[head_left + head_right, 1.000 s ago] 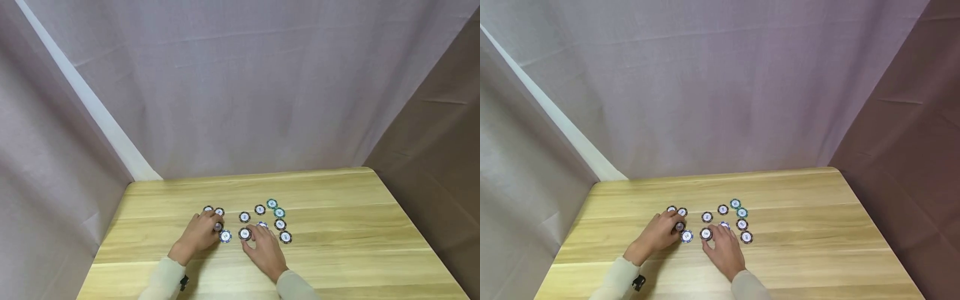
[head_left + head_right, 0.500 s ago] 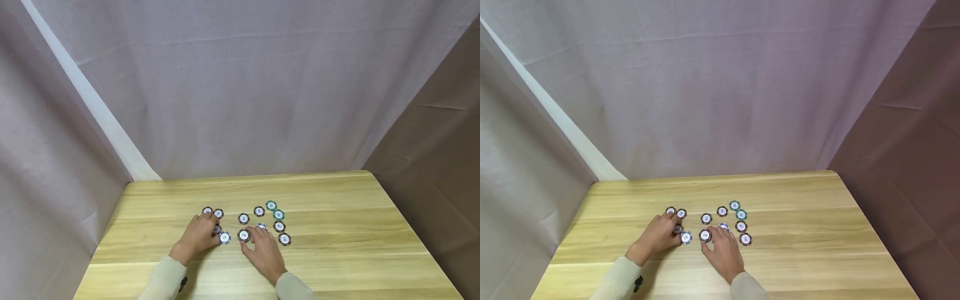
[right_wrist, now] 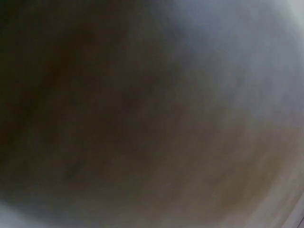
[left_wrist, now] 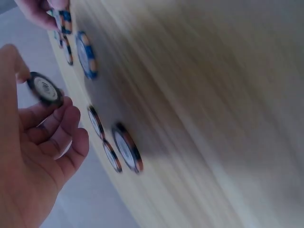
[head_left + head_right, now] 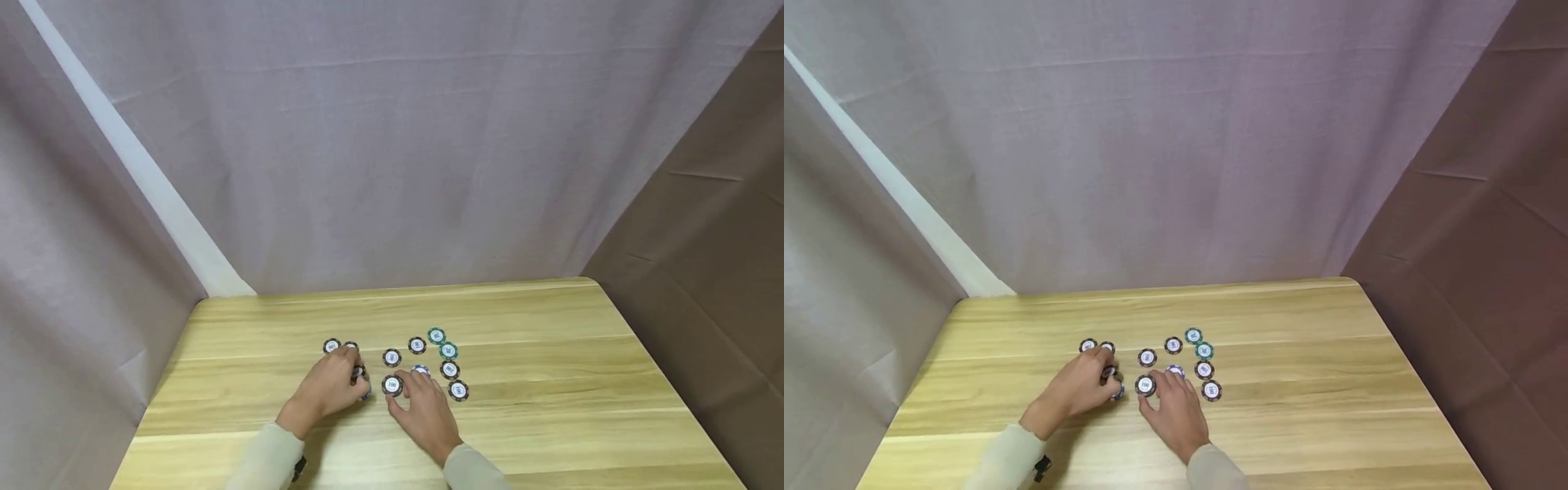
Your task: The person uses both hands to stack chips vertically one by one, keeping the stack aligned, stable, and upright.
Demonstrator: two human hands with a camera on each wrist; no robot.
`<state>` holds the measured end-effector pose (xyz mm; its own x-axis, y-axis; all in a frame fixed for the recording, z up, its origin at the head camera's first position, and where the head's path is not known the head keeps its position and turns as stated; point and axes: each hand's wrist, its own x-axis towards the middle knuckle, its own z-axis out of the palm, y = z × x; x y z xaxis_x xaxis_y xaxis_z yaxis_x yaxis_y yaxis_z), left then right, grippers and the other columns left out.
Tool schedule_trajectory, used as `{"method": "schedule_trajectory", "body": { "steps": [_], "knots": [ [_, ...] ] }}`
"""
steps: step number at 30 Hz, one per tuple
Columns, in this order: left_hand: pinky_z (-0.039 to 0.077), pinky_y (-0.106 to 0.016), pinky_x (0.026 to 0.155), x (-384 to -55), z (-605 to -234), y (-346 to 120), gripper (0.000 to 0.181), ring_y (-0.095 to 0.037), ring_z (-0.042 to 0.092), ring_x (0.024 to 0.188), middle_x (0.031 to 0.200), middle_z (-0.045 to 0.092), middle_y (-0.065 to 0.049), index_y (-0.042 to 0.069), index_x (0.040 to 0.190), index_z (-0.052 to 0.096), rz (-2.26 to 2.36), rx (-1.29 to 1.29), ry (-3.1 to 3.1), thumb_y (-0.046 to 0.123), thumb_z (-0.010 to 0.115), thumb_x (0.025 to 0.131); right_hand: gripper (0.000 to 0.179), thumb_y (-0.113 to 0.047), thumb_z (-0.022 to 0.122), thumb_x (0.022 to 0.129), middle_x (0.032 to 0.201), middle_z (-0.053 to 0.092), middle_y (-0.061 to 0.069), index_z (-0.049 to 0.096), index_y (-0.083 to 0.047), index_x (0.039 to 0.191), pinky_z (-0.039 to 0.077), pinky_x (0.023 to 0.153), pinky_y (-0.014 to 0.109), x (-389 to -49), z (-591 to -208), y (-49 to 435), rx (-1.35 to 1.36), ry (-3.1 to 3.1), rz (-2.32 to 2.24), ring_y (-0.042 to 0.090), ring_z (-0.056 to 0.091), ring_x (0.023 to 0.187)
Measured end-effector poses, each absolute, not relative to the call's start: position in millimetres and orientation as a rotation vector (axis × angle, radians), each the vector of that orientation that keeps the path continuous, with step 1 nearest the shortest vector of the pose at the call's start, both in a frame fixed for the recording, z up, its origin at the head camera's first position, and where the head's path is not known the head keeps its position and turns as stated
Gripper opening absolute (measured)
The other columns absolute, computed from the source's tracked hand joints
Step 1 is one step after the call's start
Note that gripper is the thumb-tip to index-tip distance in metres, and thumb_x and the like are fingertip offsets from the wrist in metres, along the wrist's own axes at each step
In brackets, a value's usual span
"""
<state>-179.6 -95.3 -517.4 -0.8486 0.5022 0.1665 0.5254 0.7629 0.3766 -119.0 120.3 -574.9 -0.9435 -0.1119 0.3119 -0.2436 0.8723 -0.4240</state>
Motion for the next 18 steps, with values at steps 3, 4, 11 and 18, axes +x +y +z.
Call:
{"method": "schedule_trajectory", "body": {
  "steps": [3,4,11,18],
  "knots": [
    [0.059,-0.032,0.078,-175.2,-516.7,-86.3,0.027,-0.013,0.062,0.086,0.098,0.066,0.0,0.01,0.1,0.071,-0.687,-0.86,-2.918,0.03,0.066,0.082,0.039,-0.039,0.079,0.09,0.082,0.044,-0.018,0.072,-0.02,0.123,0.045,0.075,0.027,-119.2,-575.1,120.7,0.272,-2.768,0.675,0.002,0.042,0.077],
    [0.059,-0.032,0.077,-174.0,-516.8,-83.2,0.029,-0.014,0.063,0.086,0.098,0.066,0.0,0.009,0.101,0.072,-0.687,-0.877,-2.918,0.031,0.067,0.083,0.039,-0.039,0.079,0.09,0.082,0.044,-0.018,0.072,-0.02,0.123,0.044,0.075,0.027,-119.3,-575.0,121.0,0.276,-2.768,0.675,0.002,0.042,0.077],
    [0.059,-0.034,0.086,-172.0,-524.8,-64.8,0.035,-0.018,0.068,0.093,0.103,0.071,-0.003,0.008,0.109,0.074,-0.641,-0.999,-2.813,0.033,0.073,0.085,0.038,-0.036,0.08,0.087,0.082,0.043,-0.017,0.072,-0.02,0.12,0.047,0.079,0.032,-119.6,-575.2,123.2,0.284,-2.753,0.642,0.003,0.042,0.078],
    [0.057,-0.037,0.095,-171.3,-528.9,-57.7,0.031,-0.02,0.069,0.105,0.11,0.076,-0.003,0.009,0.115,0.075,-0.74,-1.001,-2.828,0.028,0.078,0.09,0.034,-0.033,0.078,0.086,0.082,0.043,-0.017,0.071,-0.021,0.116,0.047,0.081,0.034,-119.4,-575.0,120.3,0.278,-2.762,0.665,0.004,0.041,0.078]
  ]
}}
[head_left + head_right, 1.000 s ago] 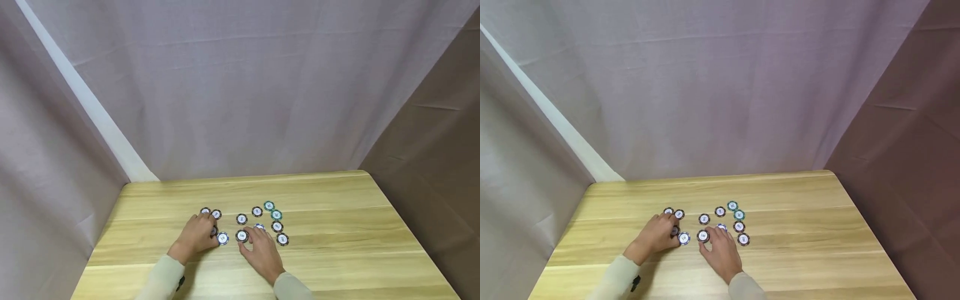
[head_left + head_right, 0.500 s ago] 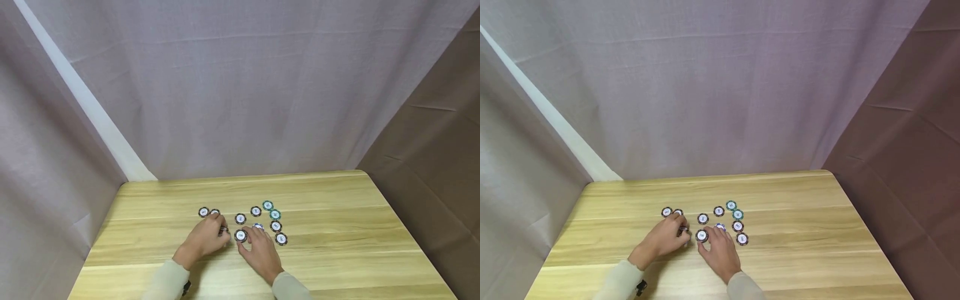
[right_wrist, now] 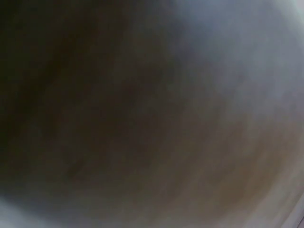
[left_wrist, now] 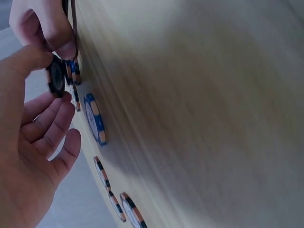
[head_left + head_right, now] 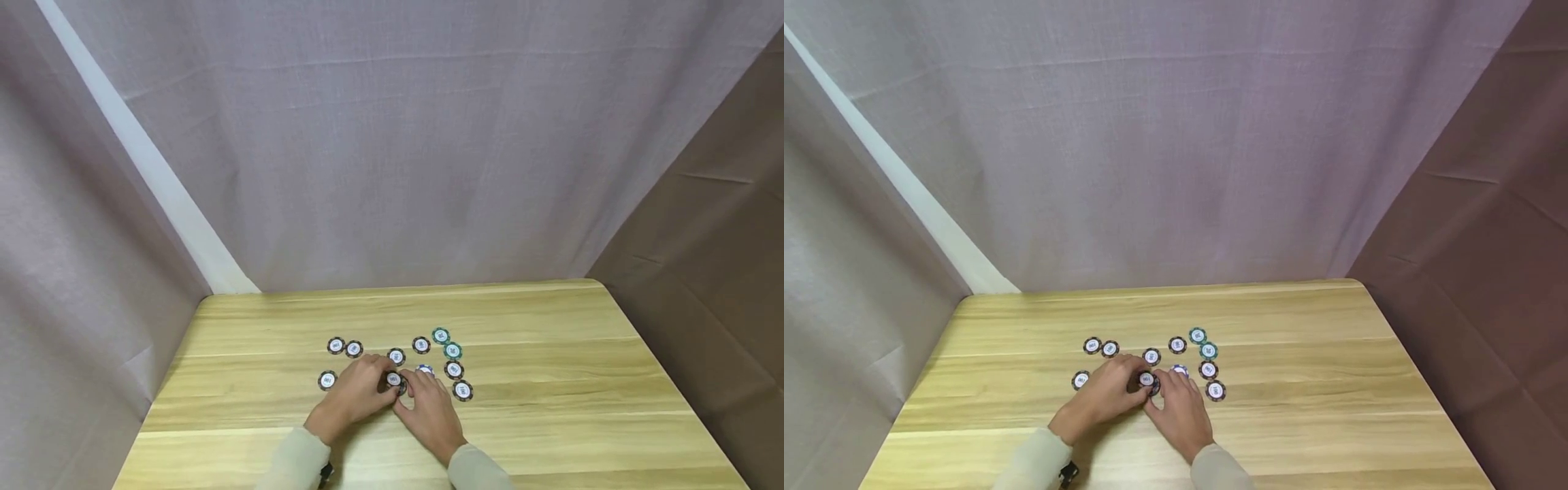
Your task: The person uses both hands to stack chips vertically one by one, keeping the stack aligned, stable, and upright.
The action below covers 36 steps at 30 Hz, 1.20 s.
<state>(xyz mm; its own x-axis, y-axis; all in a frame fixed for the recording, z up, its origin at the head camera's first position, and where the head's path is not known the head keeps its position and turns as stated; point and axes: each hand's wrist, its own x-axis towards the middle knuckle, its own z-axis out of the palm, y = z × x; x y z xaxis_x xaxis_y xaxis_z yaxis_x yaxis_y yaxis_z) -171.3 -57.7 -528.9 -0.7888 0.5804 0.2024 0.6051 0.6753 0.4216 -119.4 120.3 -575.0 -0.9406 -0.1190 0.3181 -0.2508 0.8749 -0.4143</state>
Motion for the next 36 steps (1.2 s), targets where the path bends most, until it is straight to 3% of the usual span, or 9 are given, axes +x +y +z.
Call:
{"method": "schedule_trajectory", "body": {
  "steps": [11,17,28,36],
  "knots": [
    [0.059,-0.027,0.089,-169.3,-525.9,-54.3,0.031,-0.013,0.07,0.098,0.108,0.076,-0.008,0.0,0.12,0.073,-1.044,-1.022,-2.867,0.006,0.079,0.091,0.035,-0.035,0.079,0.088,0.08,0.044,-0.015,0.071,-0.02,0.119,0.046,0.078,0.033,-119.1,-574.1,122.0,0.252,-2.769,0.678,0.005,0.041,0.077],
    [0.059,-0.027,0.091,-167.4,-526.9,-57.1,0.028,-0.013,0.071,0.099,0.109,0.076,-0.008,0.0,0.12,0.073,-1.043,-1.016,-2.858,0.004,0.076,0.093,0.031,-0.036,0.08,0.089,0.08,0.046,-0.015,0.071,-0.022,0.115,0.044,0.076,0.031,-118.4,-576.1,121.0,0.265,-2.757,0.69,0.005,0.041,0.078],
    [0.06,-0.036,0.09,-182.1,-517.7,-80.9,0.02,-0.02,0.073,0.101,0.109,0.076,-0.004,0.008,0.112,0.078,-0.692,-0.944,-2.83,0.013,0.079,0.093,0.034,-0.039,0.081,0.089,0.081,0.047,-0.016,0.071,-0.024,0.117,0.043,0.073,0.029,-120.8,-578.3,120.1,0.277,-2.744,0.675,0.003,0.043,0.077],
    [0.058,-0.049,0.088,-201.2,-518.7,-97.5,0.023,-0.031,0.069,0.101,0.109,0.073,-0.011,0.006,0.113,0.075,-0.505,-0.832,-2.837,0.007,0.079,0.091,0.035,-0.041,0.08,0.089,0.08,0.045,-0.018,0.071,-0.024,0.118,0.044,0.074,0.029,-119.8,-576.8,119.7,0.259,-2.758,0.678,0.002,0.042,0.075]
  ]
}}
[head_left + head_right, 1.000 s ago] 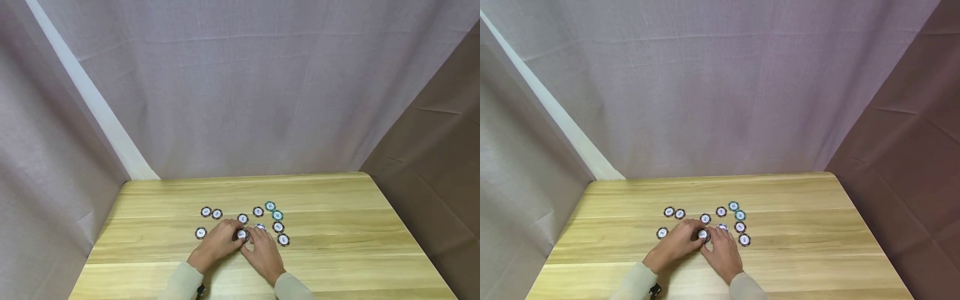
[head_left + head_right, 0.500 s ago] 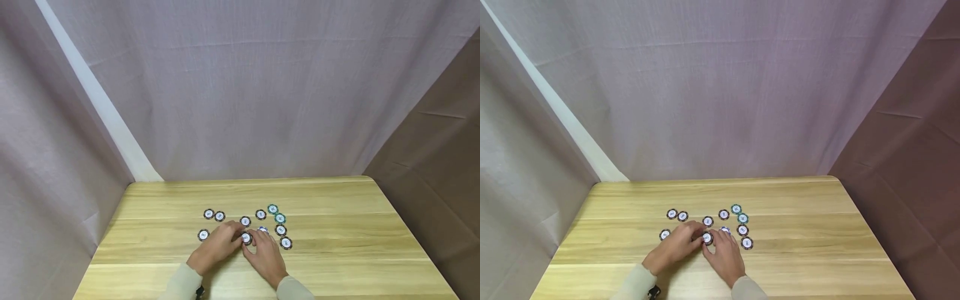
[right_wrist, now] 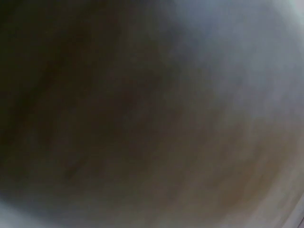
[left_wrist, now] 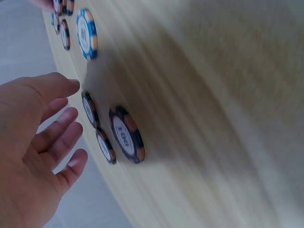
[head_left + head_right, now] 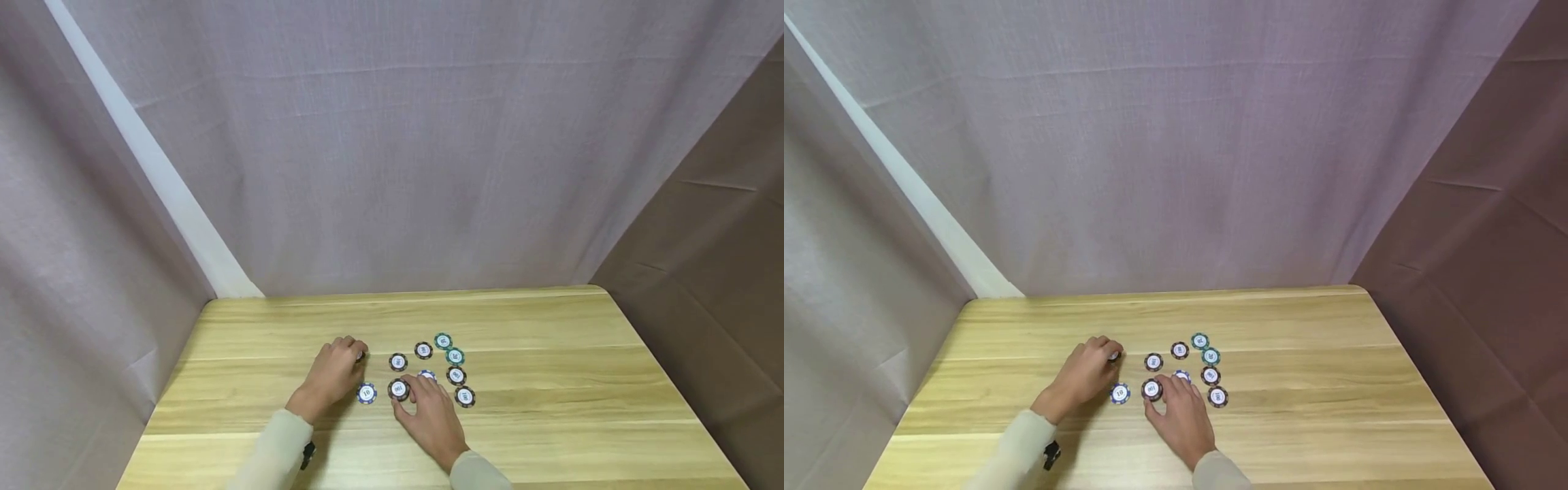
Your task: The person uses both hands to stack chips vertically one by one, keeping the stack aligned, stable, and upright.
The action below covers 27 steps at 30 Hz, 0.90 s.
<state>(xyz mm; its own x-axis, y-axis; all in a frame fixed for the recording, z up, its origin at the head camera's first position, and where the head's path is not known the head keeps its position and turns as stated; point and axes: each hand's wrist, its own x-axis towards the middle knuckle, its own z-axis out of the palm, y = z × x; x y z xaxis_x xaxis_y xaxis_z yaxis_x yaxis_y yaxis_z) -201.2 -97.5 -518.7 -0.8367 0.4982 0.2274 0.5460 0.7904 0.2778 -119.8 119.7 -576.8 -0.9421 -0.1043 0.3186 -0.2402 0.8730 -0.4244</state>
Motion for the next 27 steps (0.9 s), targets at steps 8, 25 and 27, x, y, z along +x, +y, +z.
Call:
{"method": "schedule_trajectory", "body": {
  "steps": [8,25,27],
  "knots": [
    [0.053,-0.056,0.096,-216.7,-513.0,-104.9,0.031,-0.032,0.064,0.11,0.119,0.069,-0.01,0.011,0.121,0.072,-0.297,-0.806,-3.007,0.022,0.08,0.094,0.035,-0.039,0.081,0.089,0.079,0.045,-0.018,0.072,-0.022,0.118,0.045,0.074,0.028,-120.1,-575.6,118.0,0.25,-2.747,0.689,0.001,0.042,0.075],
    [0.049,-0.041,0.08,-219.6,-520.3,-100.3,0.031,-0.019,0.058,0.078,0.081,0.062,-0.001,0.014,0.084,0.061,0.017,-0.759,-2.998,0.044,0.07,0.08,0.035,-0.039,0.08,0.089,0.079,0.044,-0.017,0.072,-0.021,0.118,0.043,0.073,0.028,-118.7,-577.8,121.6,0.252,-2.76,0.675,0.002,0.042,0.076],
    [0.05,-0.041,0.08,-218.8,-520.5,-101.0,0.033,-0.02,0.061,0.077,0.08,0.063,-0.001,0.015,0.083,0.06,0.005,-0.75,-2.965,0.046,0.069,0.078,0.035,-0.039,0.08,0.089,0.079,0.044,-0.017,0.072,-0.02,0.118,0.042,0.072,0.028,-120.8,-577.1,119.8,0.26,-2.752,0.672,0.002,0.041,0.076]
  ]
}}
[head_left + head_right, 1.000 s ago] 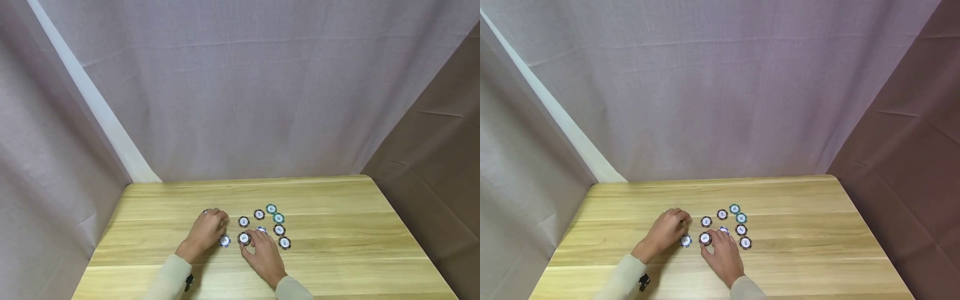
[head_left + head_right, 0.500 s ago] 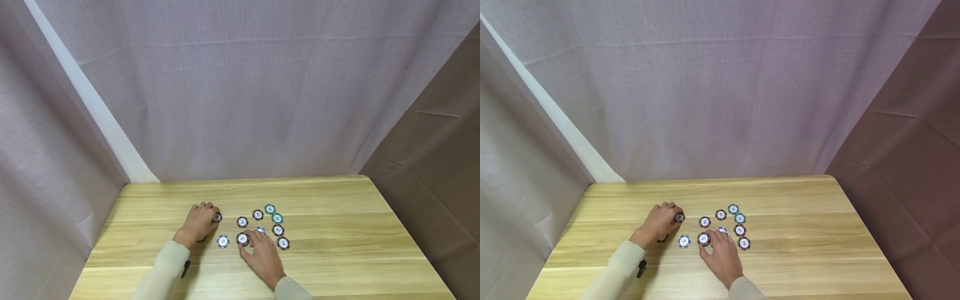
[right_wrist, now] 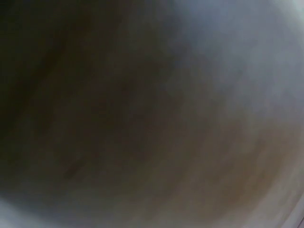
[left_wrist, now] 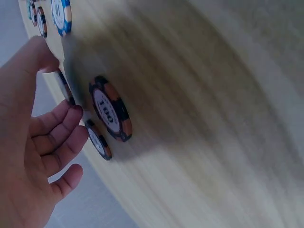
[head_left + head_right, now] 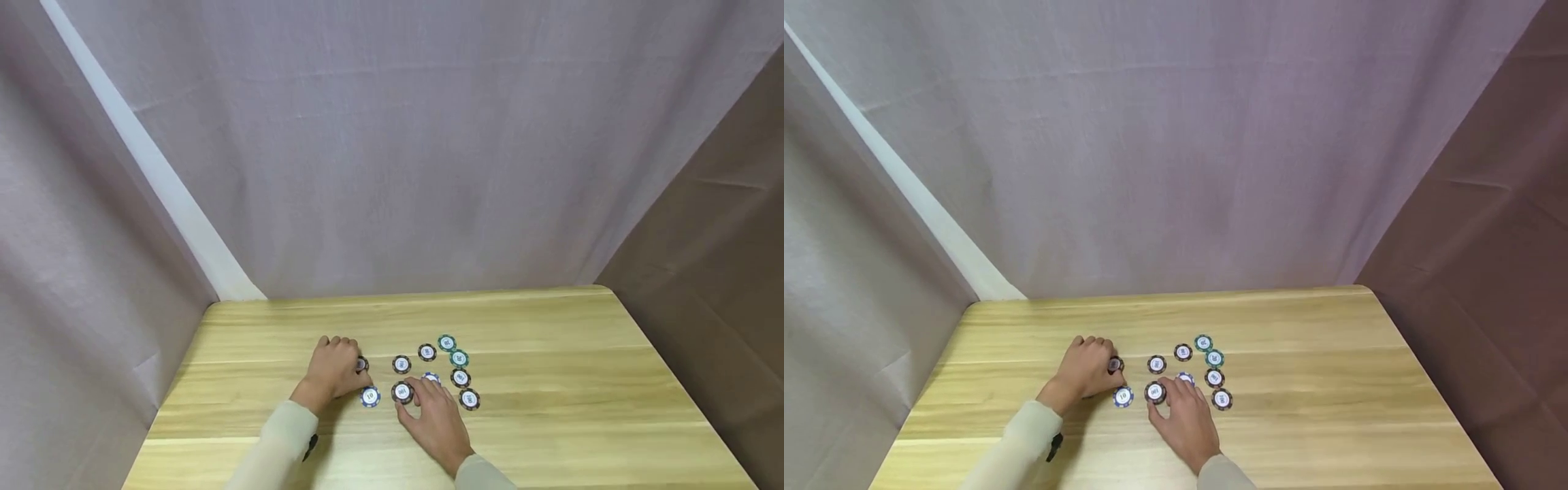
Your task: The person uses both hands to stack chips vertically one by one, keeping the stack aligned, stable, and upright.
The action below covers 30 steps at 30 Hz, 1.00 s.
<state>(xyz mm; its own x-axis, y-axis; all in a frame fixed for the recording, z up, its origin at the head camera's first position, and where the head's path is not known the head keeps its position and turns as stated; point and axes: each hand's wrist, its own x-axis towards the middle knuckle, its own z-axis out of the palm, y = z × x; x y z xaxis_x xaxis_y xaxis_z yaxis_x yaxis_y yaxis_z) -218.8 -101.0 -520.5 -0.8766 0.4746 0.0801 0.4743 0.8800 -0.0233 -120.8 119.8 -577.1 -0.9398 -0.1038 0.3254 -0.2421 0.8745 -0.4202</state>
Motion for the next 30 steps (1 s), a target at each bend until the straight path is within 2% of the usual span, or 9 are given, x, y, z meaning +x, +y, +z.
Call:
{"method": "schedule_trajectory", "body": {
  "steps": [8,16,24,30],
  "knots": [
    [0.052,-0.042,0.084,-199.6,-515.0,-92.5,0.033,-0.017,0.061,0.08,0.082,0.062,0.005,0.016,0.096,0.069,-0.09,-0.814,-2.904,0.045,0.067,0.081,0.036,-0.039,0.08,0.089,0.079,0.044,-0.017,0.072,-0.02,0.119,0.041,0.072,0.027,-121.5,-574.9,119.3,0.253,-2.77,0.669,0.003,0.041,0.075],
    [0.055,-0.042,0.083,-179.6,-517.2,-68.0,0.037,-0.016,0.065,0.085,0.091,0.068,0.003,0.016,0.101,0.076,-0.205,-0.924,-2.832,0.048,0.068,0.086,0.038,-0.038,0.079,0.087,0.081,0.045,-0.016,0.072,-0.019,0.12,0.042,0.073,0.028,-120.8,-574.4,120.8,0.261,-2.779,0.655,0.004,0.041,0.077],
    [0.057,-0.043,0.089,-168.1,-522.6,-46.9,0.035,-0.017,0.066,0.092,0.099,0.071,0.002,0.016,0.104,0.076,-0.22,-0.99,-2.839,0.048,0.068,0.091,0.04,-0.035,0.08,0.081,0.083,0.044,-0.016,0.07,-0.02,0.117,0.048,0.085,0.036,-120.8,-576.8,122.1,0.273,-2.8,0.639,0.005,0.044,0.081],
    [0.058,-0.043,0.09,-166.2,-525.9,-44.0,0.034,-0.018,0.066,0.093,0.103,0.072,0.0,0.015,0.106,0.077,-0.216,-0.958,-2.839,0.046,0.07,0.093,0.04,-0.035,0.079,0.082,0.083,0.044,-0.016,0.07,-0.02,0.118,0.047,0.082,0.034,-120.8,-575.9,121.0,0.27,-2.799,0.652,0.005,0.043,0.081]
  ]
}}
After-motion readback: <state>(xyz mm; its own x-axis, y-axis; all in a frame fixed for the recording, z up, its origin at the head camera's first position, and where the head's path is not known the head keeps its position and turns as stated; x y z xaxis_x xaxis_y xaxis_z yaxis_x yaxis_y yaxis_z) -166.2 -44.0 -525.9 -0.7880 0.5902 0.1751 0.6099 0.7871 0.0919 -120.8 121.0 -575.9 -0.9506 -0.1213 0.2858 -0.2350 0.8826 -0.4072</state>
